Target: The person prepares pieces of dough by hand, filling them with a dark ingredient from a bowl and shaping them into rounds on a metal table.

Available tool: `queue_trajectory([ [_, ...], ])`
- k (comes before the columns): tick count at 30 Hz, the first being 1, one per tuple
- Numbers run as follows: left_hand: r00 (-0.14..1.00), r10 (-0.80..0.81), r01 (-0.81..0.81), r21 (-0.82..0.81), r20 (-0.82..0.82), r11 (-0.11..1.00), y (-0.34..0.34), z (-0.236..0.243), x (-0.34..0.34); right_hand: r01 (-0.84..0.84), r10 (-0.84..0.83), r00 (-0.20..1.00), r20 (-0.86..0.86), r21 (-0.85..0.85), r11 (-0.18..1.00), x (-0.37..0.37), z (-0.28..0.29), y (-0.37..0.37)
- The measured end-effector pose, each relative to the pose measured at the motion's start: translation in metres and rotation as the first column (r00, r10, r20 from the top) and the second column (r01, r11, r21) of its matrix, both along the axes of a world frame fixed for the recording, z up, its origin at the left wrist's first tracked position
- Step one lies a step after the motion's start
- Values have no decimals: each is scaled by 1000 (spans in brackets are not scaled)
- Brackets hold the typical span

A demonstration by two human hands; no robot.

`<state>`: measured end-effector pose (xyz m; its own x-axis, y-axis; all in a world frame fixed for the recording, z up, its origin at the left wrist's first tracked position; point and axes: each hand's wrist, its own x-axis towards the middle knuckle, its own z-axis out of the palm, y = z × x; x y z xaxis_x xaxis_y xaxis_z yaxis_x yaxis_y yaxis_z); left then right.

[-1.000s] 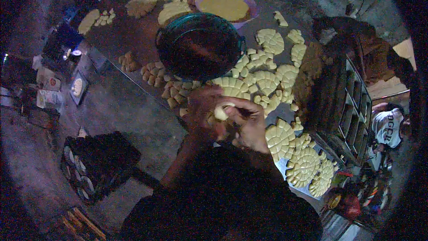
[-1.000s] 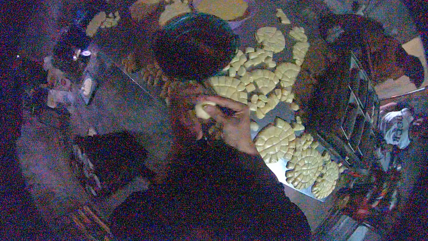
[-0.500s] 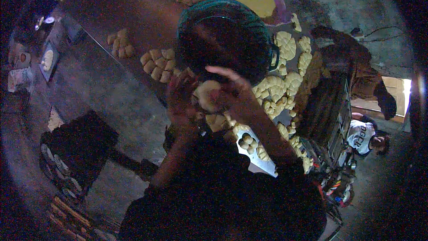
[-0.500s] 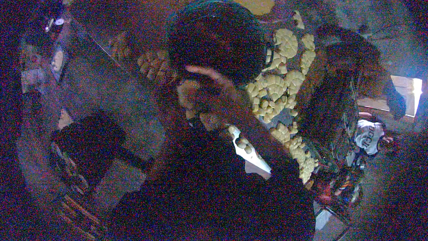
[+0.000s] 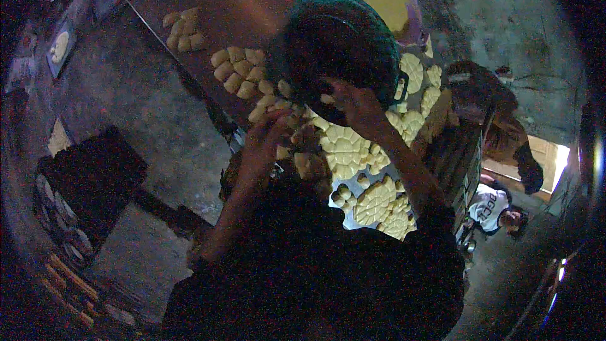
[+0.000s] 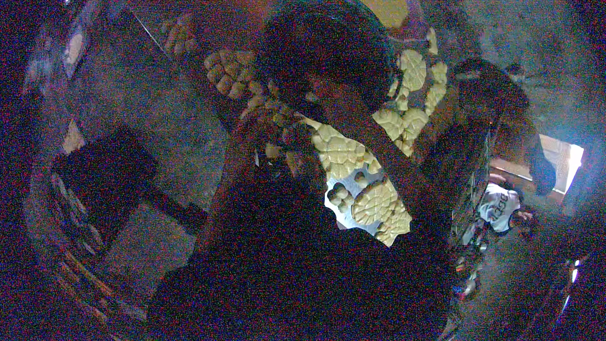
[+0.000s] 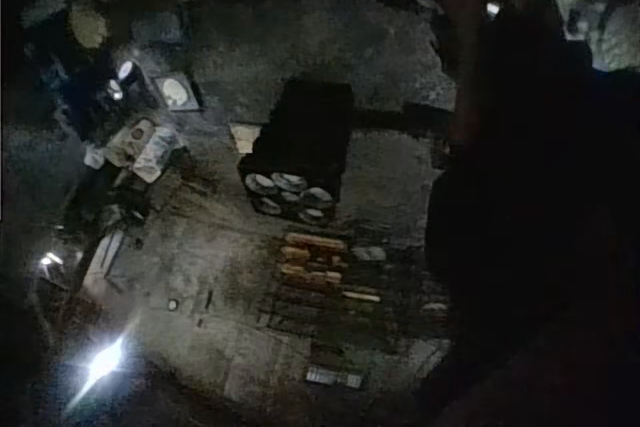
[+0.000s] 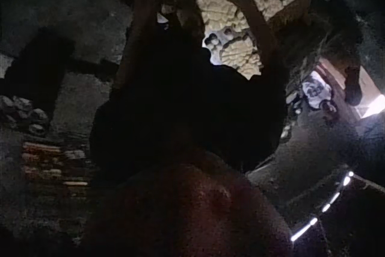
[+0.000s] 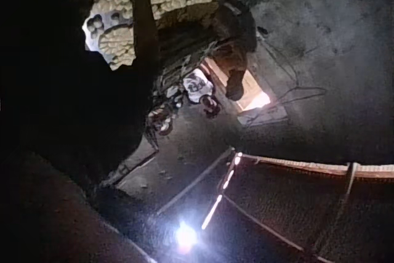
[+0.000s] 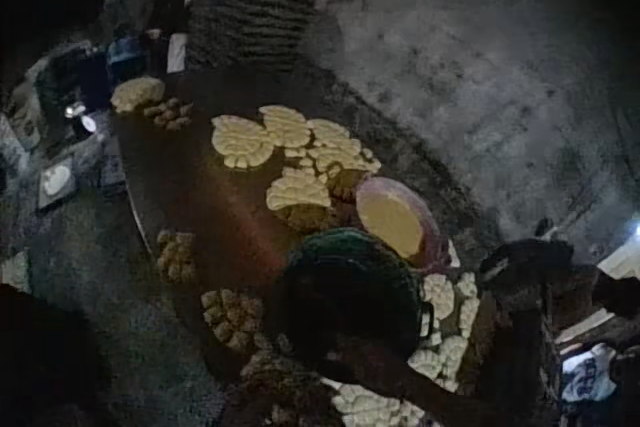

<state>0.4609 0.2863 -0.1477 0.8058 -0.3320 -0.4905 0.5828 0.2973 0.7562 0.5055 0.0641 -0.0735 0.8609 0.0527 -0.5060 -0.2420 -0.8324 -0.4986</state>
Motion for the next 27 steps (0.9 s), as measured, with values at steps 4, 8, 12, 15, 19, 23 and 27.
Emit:
queue_trajectory([
  [4, 990, -52, 58, -43, 134, 997, -22, 16, -18, 353, -447, 894, -24, 651, 672, -43, 15, -1],
  [8, 981, -132, 151, -127, 145, 980, -43, 57, -44, 303, -553, 833, 3, 834, 461, -99, 40, 6],
  [12, 824, -321, 258, 195, 467, 946, -66, 85, -79, 260, -674, 738, 46, 901, 347, -163, 47, -8],
  [15, 971, -94, 153, -271, 221, 950, -107, 81, -113, 73, -669, 676, 308, 876, 477, -216, 34, -43],
  [19, 984, -172, 124, -522, -44, 844, -138, 115, -162, -27, -503, 546, 670, 614, 789, -277, 56, -71],
  [23, 877, -305, 440, -361, 372, 822, -166, 133, -210, 202, -237, 452, 860, 160, 966, -348, 78, -89],
  [27, 808, -394, 548, -312, 438, 776, -178, 116, -252, 109, -464, 317, 827, 454, 884, -397, 68, -104],
])
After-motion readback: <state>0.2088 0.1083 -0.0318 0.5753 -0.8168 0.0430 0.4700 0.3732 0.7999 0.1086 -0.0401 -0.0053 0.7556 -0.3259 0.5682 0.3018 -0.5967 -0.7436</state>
